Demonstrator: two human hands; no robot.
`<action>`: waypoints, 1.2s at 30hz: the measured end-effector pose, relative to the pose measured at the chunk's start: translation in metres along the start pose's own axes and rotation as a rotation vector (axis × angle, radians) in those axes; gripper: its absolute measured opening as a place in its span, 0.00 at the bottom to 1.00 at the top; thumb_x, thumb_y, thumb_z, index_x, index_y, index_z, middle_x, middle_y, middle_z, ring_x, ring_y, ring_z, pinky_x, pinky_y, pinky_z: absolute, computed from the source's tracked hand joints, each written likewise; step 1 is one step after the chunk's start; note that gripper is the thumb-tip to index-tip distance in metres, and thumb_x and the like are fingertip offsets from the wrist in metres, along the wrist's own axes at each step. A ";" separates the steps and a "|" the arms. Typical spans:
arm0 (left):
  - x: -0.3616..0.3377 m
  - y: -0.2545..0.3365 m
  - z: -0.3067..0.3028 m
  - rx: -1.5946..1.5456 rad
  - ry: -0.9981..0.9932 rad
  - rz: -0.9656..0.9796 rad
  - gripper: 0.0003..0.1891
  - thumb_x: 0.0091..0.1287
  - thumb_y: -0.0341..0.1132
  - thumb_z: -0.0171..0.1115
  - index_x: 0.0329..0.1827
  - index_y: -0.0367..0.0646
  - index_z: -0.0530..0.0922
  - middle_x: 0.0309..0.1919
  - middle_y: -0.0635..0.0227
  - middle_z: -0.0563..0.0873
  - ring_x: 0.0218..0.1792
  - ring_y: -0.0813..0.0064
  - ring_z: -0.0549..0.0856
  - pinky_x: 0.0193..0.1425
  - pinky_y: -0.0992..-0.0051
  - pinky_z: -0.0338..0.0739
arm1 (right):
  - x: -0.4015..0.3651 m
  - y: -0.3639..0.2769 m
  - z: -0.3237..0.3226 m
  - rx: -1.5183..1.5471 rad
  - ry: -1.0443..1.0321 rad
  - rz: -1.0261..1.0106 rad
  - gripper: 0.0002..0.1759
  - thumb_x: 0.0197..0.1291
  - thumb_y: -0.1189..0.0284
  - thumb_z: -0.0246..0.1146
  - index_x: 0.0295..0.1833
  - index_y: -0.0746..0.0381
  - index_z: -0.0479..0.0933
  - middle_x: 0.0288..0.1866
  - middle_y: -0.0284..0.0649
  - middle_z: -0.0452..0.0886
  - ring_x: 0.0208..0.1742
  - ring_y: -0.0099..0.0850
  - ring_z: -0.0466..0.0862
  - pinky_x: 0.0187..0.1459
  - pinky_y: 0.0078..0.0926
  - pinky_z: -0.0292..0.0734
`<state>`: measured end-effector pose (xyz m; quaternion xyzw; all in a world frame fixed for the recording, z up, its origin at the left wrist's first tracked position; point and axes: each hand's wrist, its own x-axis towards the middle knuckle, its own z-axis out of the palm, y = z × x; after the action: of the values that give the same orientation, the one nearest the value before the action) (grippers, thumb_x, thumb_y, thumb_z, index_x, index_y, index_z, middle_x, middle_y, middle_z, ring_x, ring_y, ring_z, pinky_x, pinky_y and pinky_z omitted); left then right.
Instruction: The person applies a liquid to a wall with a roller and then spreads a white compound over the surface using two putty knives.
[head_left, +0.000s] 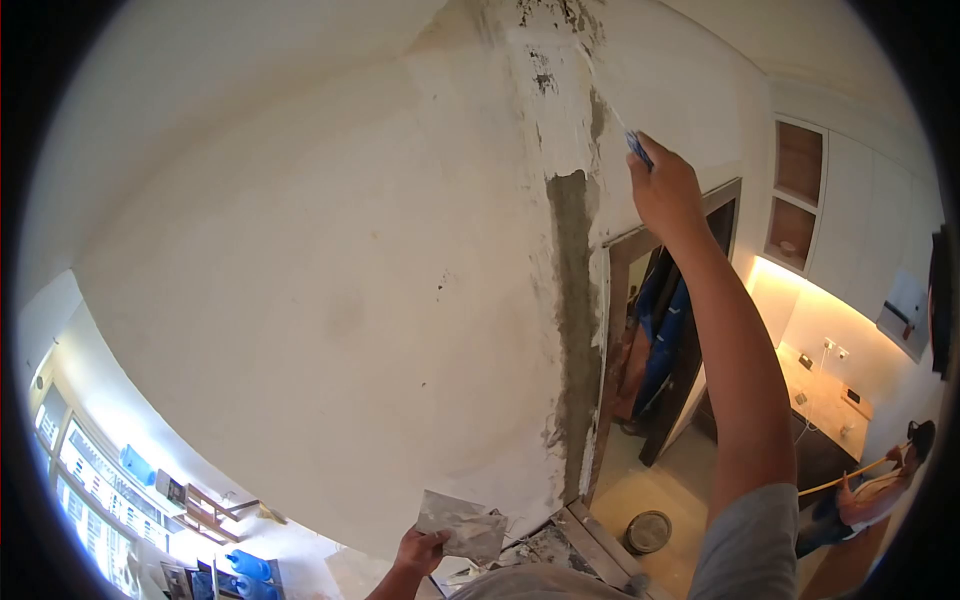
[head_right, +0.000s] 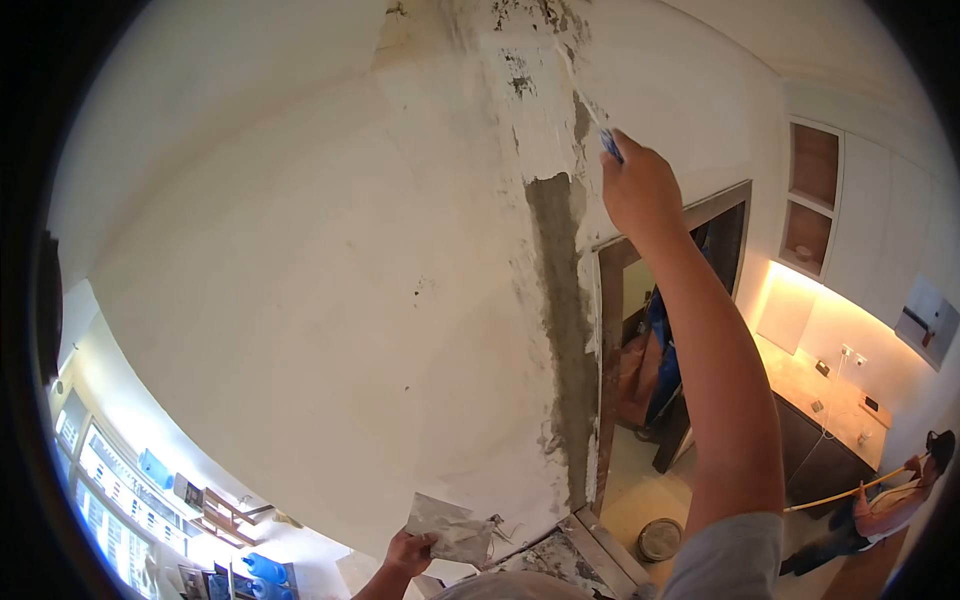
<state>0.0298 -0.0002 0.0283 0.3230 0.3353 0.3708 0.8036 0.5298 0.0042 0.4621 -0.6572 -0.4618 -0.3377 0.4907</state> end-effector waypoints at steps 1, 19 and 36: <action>0.001 0.000 -0.001 -0.004 0.000 -0.006 0.24 0.62 0.16 0.59 0.64 0.30 0.73 0.56 0.53 0.83 0.60 0.53 0.83 0.68 0.55 0.76 | -0.009 -0.002 -0.010 0.034 -0.032 0.045 0.25 0.71 0.63 0.55 0.67 0.66 0.75 0.54 0.60 0.83 0.56 0.55 0.82 0.60 0.44 0.77; 0.032 -0.012 -0.022 0.023 -0.109 -0.026 0.26 0.62 0.18 0.59 0.65 0.29 0.71 0.58 0.50 0.82 0.60 0.51 0.82 0.68 0.53 0.76 | 0.001 -0.068 -0.108 -0.483 0.084 -0.297 0.16 0.63 0.74 0.60 0.55 0.64 0.81 0.46 0.48 0.78 0.46 0.44 0.84 0.42 0.40 0.84; 0.018 -0.001 -0.024 0.037 -0.155 -0.014 0.27 0.62 0.20 0.58 0.67 0.30 0.70 0.60 0.52 0.81 0.61 0.52 0.82 0.69 0.54 0.76 | -0.012 -0.118 -0.031 -0.202 0.062 -0.264 0.15 0.56 0.80 0.65 0.47 0.77 0.74 0.50 0.56 0.72 0.35 0.47 0.87 0.34 0.35 0.87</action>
<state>0.0207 0.0203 0.0088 0.3633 0.2812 0.3329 0.8235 0.4154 -0.0178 0.4994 -0.6263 -0.4925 -0.4639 0.3874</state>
